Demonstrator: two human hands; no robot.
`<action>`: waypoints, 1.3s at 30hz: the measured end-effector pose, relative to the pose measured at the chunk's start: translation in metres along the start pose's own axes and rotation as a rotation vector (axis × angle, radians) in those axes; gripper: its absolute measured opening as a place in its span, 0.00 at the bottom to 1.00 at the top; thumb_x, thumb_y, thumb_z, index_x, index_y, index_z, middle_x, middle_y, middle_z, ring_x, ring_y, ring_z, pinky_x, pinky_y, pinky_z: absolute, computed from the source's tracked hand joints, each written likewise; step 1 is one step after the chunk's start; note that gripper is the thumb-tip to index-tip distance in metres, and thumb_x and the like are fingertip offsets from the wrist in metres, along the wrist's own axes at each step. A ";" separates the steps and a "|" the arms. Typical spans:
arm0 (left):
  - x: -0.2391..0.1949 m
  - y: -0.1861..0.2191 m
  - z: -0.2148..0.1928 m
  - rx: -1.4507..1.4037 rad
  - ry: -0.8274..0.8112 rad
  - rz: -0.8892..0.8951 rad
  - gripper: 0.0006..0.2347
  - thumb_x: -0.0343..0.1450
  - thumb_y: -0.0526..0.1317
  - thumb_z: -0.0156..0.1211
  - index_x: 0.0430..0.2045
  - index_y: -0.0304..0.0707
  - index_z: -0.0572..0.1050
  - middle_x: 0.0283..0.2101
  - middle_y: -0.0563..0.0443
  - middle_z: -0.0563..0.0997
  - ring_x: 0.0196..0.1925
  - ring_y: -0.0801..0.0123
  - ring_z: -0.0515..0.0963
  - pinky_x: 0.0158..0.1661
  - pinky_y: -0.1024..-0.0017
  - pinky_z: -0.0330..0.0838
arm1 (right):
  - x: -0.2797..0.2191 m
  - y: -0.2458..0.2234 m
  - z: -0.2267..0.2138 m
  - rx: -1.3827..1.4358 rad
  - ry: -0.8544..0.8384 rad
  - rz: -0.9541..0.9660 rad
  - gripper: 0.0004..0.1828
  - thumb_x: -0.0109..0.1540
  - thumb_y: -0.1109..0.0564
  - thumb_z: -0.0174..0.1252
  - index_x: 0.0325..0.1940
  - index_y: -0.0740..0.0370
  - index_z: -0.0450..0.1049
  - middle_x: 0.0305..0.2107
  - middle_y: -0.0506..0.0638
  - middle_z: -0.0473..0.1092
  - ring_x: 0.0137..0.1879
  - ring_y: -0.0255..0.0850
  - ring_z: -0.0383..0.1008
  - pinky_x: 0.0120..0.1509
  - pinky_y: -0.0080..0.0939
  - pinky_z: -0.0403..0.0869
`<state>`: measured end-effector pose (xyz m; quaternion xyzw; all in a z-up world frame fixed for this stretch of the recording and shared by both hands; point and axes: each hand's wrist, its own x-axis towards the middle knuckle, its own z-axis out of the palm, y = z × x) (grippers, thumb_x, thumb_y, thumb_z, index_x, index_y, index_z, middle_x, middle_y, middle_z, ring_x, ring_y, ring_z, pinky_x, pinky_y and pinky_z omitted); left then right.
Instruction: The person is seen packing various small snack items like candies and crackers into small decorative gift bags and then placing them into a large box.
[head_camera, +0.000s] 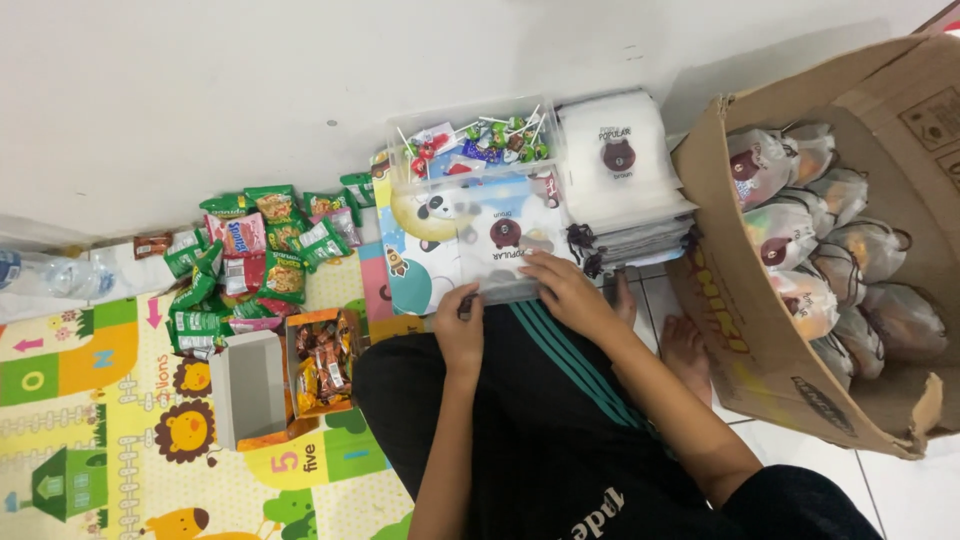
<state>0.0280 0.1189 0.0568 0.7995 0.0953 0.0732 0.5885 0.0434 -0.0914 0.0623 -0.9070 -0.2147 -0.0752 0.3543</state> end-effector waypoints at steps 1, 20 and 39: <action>0.000 0.003 -0.002 0.208 0.070 0.133 0.08 0.69 0.29 0.65 0.37 0.45 0.84 0.36 0.56 0.81 0.34 0.70 0.84 0.28 0.79 0.83 | -0.001 0.003 0.000 -0.017 0.006 -0.006 0.23 0.59 0.72 0.56 0.57 0.59 0.77 0.56 0.55 0.73 0.67 0.54 0.69 0.69 0.56 0.68; 0.007 -0.033 0.007 0.612 0.365 0.588 0.09 0.66 0.35 0.67 0.34 0.60 0.81 0.49 0.70 0.78 0.50 0.66 0.71 0.44 0.66 0.58 | -0.008 0.006 -0.010 0.012 0.021 0.112 0.23 0.60 0.75 0.52 0.54 0.58 0.79 0.57 0.55 0.73 0.71 0.53 0.66 0.77 0.58 0.61; -0.012 -0.025 -0.023 0.414 -0.036 0.517 0.12 0.78 0.51 0.52 0.53 0.60 0.79 0.63 0.57 0.72 0.68 0.56 0.62 0.65 0.55 0.56 | 0.083 0.028 0.067 -0.188 0.112 0.241 0.25 0.67 0.44 0.58 0.68 0.49 0.70 0.70 0.64 0.56 0.76 0.72 0.48 0.76 0.77 0.46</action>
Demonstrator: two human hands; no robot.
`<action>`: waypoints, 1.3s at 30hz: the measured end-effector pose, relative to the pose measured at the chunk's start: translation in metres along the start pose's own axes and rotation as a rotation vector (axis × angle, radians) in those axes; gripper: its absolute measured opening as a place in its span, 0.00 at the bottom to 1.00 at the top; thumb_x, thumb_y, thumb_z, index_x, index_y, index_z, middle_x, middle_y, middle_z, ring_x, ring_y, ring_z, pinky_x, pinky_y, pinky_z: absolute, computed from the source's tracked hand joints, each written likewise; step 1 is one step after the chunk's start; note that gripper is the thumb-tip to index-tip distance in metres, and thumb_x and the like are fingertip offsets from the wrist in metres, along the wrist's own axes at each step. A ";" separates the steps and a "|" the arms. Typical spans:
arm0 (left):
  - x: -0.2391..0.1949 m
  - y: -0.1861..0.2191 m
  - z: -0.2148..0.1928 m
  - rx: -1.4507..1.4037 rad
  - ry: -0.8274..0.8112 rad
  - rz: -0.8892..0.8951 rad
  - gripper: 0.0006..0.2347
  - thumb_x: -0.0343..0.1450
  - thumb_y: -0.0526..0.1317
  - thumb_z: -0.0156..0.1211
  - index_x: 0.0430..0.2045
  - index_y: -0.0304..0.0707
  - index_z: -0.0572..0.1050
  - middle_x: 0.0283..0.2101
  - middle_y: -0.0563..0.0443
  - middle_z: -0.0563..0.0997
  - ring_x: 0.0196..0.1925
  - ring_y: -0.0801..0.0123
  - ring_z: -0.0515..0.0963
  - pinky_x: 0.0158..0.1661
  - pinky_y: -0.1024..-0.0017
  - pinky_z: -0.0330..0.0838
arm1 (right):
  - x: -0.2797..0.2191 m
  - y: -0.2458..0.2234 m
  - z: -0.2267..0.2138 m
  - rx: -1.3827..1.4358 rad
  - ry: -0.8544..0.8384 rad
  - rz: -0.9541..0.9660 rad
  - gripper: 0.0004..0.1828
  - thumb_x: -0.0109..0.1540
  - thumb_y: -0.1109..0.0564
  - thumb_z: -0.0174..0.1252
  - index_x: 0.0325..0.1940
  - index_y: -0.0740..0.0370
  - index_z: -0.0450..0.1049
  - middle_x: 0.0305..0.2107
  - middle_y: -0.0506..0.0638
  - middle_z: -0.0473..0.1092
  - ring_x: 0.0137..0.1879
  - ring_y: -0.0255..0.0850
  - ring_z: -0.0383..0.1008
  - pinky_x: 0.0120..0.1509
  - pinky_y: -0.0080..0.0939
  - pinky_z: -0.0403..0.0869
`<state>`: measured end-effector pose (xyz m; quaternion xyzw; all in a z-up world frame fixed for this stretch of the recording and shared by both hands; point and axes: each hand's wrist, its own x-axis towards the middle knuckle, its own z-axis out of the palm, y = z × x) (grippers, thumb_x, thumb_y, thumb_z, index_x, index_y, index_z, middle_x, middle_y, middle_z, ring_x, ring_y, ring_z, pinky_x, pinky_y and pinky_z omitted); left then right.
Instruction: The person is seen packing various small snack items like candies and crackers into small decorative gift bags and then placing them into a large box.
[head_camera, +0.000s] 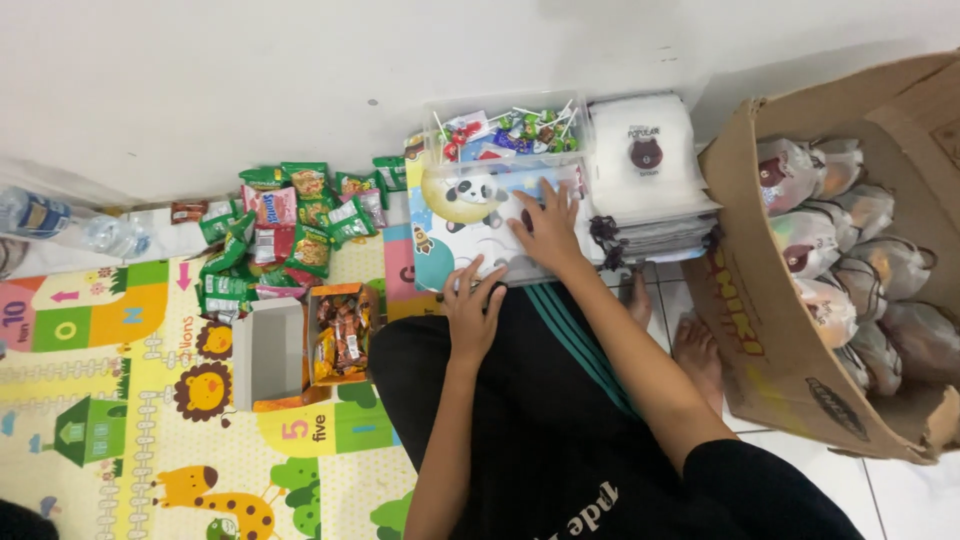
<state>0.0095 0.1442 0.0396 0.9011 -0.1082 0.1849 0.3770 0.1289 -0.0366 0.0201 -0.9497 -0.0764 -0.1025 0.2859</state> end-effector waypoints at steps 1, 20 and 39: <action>0.001 -0.001 -0.002 -0.003 -0.024 -0.003 0.13 0.78 0.51 0.52 0.54 0.60 0.78 0.63 0.56 0.72 0.68 0.56 0.62 0.66 0.55 0.56 | 0.006 0.005 0.009 -0.110 -0.034 0.039 0.28 0.66 0.40 0.58 0.69 0.47 0.68 0.71 0.66 0.52 0.77 0.75 0.44 0.76 0.80 0.41; -0.005 -0.003 -0.022 0.128 -0.249 -0.083 0.22 0.78 0.58 0.42 0.68 0.63 0.63 0.73 0.53 0.59 0.74 0.53 0.55 0.61 0.43 0.59 | 0.005 -0.010 0.025 -0.237 -0.043 0.139 0.34 0.68 0.31 0.45 0.76 0.41 0.61 0.74 0.70 0.46 0.79 0.74 0.37 0.75 0.78 0.35; 0.028 -0.260 -0.112 0.324 0.334 -0.516 0.11 0.70 0.35 0.60 0.45 0.38 0.81 0.38 0.43 0.83 0.44 0.51 0.81 0.49 0.60 0.74 | 0.008 -0.014 0.025 -0.246 0.044 0.052 0.34 0.68 0.37 0.47 0.76 0.49 0.60 0.72 0.76 0.47 0.76 0.80 0.38 0.69 0.83 0.38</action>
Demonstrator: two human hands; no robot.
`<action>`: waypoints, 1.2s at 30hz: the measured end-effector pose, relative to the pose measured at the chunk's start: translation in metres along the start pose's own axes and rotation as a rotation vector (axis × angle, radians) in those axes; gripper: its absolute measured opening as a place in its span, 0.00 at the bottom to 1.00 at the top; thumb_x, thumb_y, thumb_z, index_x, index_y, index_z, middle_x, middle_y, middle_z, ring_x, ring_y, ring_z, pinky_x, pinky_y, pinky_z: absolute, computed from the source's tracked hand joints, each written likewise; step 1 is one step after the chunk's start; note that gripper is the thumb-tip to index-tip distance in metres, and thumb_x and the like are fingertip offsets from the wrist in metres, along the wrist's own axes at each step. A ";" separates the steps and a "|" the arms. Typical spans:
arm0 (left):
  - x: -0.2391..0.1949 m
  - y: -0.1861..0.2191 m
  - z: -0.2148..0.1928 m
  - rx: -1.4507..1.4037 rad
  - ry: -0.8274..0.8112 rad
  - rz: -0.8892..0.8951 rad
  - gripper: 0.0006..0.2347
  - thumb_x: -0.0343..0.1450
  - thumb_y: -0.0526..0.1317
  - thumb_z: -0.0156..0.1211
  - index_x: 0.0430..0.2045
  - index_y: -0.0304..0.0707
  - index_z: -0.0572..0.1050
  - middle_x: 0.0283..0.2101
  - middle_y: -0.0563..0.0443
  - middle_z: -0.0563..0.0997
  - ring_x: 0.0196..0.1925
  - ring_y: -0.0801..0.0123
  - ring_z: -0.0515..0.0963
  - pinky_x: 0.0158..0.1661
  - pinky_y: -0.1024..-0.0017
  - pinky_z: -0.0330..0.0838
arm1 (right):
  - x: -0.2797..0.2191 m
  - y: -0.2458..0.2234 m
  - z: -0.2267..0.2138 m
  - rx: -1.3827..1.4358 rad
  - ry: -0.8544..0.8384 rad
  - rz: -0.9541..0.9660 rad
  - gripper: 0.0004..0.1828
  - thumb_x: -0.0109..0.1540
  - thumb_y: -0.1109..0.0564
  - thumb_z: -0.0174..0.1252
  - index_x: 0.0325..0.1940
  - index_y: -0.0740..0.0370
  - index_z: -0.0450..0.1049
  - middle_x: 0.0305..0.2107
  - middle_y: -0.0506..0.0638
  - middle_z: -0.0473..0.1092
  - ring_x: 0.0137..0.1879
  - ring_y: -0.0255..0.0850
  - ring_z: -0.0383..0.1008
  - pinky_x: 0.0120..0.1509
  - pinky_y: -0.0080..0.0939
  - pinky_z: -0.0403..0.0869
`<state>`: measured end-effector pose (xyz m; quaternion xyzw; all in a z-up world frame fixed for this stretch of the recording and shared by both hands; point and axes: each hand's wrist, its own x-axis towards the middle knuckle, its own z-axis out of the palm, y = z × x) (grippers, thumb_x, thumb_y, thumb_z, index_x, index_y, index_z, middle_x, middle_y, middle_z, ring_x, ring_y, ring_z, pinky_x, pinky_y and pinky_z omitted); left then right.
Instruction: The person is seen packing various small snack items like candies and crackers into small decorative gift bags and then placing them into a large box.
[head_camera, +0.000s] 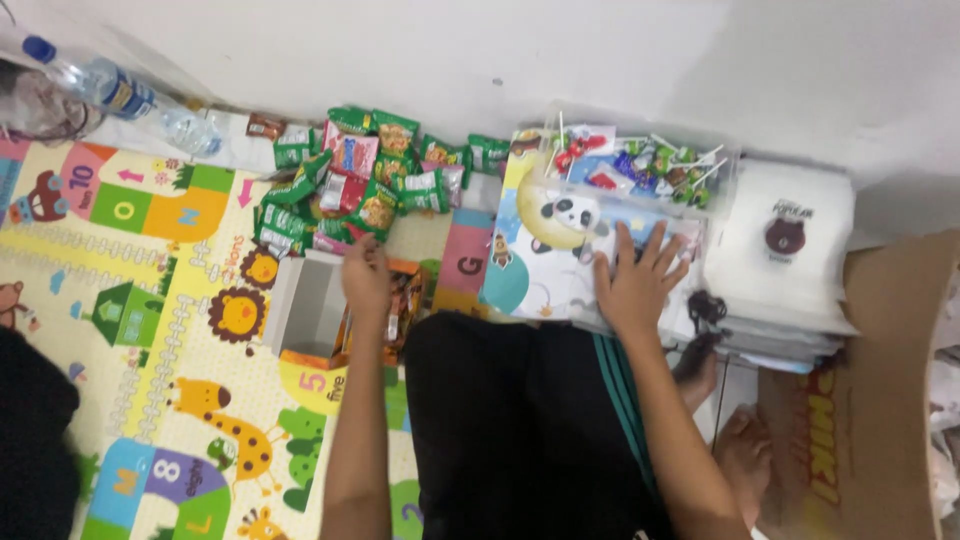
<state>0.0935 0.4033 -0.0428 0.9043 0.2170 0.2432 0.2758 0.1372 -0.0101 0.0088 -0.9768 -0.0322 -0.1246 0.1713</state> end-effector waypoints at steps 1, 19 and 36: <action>0.020 -0.024 0.014 0.123 -0.002 0.026 0.12 0.67 0.35 0.64 0.45 0.43 0.82 0.35 0.48 0.82 0.42 0.55 0.82 0.48 0.60 0.75 | 0.001 -0.001 -0.002 -0.019 0.016 -0.012 0.34 0.68 0.38 0.48 0.76 0.50 0.61 0.72 0.76 0.49 0.76 0.80 0.40 0.69 0.82 0.38; 0.095 -0.043 0.089 0.812 -0.041 -0.018 0.09 0.73 0.44 0.54 0.28 0.52 0.83 0.34 0.55 0.84 0.53 0.56 0.73 0.52 0.37 0.54 | 0.007 -0.011 -0.019 0.087 -0.110 0.105 0.31 0.70 0.34 0.41 0.76 0.43 0.58 0.75 0.70 0.43 0.79 0.74 0.35 0.73 0.78 0.30; -0.106 0.198 -0.091 -0.599 0.013 0.191 0.03 0.68 0.33 0.69 0.32 0.40 0.82 0.34 0.48 0.83 0.41 0.58 0.82 0.51 0.64 0.71 | -0.060 -0.056 -0.083 1.330 0.014 0.144 0.26 0.65 0.54 0.58 0.67 0.61 0.64 0.61 0.65 0.65 0.71 0.59 0.62 0.75 0.60 0.58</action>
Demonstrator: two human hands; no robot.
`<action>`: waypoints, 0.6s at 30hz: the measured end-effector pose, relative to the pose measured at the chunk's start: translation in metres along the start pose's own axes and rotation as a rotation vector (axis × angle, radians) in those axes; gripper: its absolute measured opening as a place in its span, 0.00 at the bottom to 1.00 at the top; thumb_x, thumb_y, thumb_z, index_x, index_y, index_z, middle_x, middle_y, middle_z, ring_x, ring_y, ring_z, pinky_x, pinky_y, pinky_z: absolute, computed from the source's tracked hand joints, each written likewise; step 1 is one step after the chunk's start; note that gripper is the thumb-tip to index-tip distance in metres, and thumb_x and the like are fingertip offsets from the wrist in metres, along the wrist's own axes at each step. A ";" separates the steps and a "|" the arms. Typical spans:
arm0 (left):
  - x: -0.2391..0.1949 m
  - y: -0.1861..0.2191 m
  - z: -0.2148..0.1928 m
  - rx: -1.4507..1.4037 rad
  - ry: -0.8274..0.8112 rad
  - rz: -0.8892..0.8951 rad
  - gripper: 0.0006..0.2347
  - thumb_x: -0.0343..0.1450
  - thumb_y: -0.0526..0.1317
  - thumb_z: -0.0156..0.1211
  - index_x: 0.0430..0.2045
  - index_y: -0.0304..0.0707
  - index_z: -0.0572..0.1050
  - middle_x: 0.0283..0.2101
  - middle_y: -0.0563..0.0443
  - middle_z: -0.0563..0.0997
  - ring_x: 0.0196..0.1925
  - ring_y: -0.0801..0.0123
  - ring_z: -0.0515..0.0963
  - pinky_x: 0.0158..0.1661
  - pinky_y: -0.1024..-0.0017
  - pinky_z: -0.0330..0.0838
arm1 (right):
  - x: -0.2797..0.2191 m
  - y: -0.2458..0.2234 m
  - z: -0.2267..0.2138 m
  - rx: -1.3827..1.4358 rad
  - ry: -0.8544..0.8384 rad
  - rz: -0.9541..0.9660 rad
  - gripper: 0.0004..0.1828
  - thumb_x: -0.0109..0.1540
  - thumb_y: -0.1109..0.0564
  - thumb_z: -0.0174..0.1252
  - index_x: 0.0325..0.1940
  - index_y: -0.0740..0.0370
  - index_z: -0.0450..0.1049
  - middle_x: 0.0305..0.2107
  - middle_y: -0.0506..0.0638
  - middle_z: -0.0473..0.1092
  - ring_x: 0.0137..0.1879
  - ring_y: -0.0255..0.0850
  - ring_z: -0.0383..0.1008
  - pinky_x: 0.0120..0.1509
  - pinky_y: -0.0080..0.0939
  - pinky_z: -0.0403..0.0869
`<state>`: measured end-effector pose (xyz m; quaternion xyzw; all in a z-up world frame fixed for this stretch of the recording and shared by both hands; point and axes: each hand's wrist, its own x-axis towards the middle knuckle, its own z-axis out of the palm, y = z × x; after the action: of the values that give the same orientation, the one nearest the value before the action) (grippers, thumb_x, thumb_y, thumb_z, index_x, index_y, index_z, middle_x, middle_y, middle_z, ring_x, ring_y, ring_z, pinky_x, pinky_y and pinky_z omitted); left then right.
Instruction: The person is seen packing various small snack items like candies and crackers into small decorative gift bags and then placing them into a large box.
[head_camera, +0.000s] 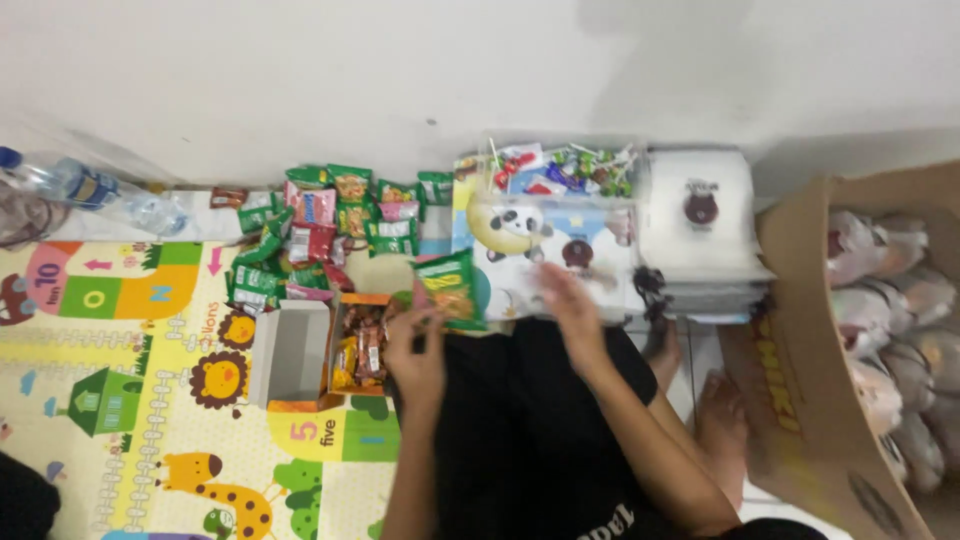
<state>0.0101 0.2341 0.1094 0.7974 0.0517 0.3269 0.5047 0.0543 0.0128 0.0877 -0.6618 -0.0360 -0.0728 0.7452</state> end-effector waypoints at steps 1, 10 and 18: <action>-0.015 0.009 0.007 -0.001 -0.007 0.017 0.04 0.67 0.33 0.71 0.30 0.44 0.82 0.34 0.52 0.85 0.41 0.60 0.84 0.53 0.65 0.71 | -0.013 0.005 0.006 0.383 -0.189 0.283 0.42 0.65 0.45 0.57 0.79 0.60 0.50 0.69 0.68 0.58 0.75 0.59 0.57 0.76 0.62 0.57; -0.058 0.081 0.019 -0.202 -0.003 -0.169 0.12 0.75 0.36 0.57 0.52 0.34 0.74 0.50 0.44 0.78 0.51 0.60 0.79 0.49 0.66 0.76 | -0.027 -0.033 0.028 0.275 -0.060 0.523 0.23 0.49 0.58 0.79 0.43 0.67 0.76 0.28 0.57 0.78 0.33 0.43 0.82 0.35 0.44 0.81; -0.014 0.084 0.001 -0.332 -0.238 -0.585 0.11 0.74 0.42 0.62 0.33 0.33 0.86 0.33 0.40 0.86 0.41 0.61 0.83 0.47 0.63 0.75 | -0.056 -0.006 0.031 0.313 -0.491 0.517 0.54 0.41 0.68 0.81 0.69 0.61 0.63 0.43 0.57 0.75 0.47 0.44 0.78 0.51 0.46 0.80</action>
<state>-0.0214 0.1869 0.1726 0.6886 0.1647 0.0772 0.7019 -0.0004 0.0466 0.0895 -0.5253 -0.0559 0.2841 0.8002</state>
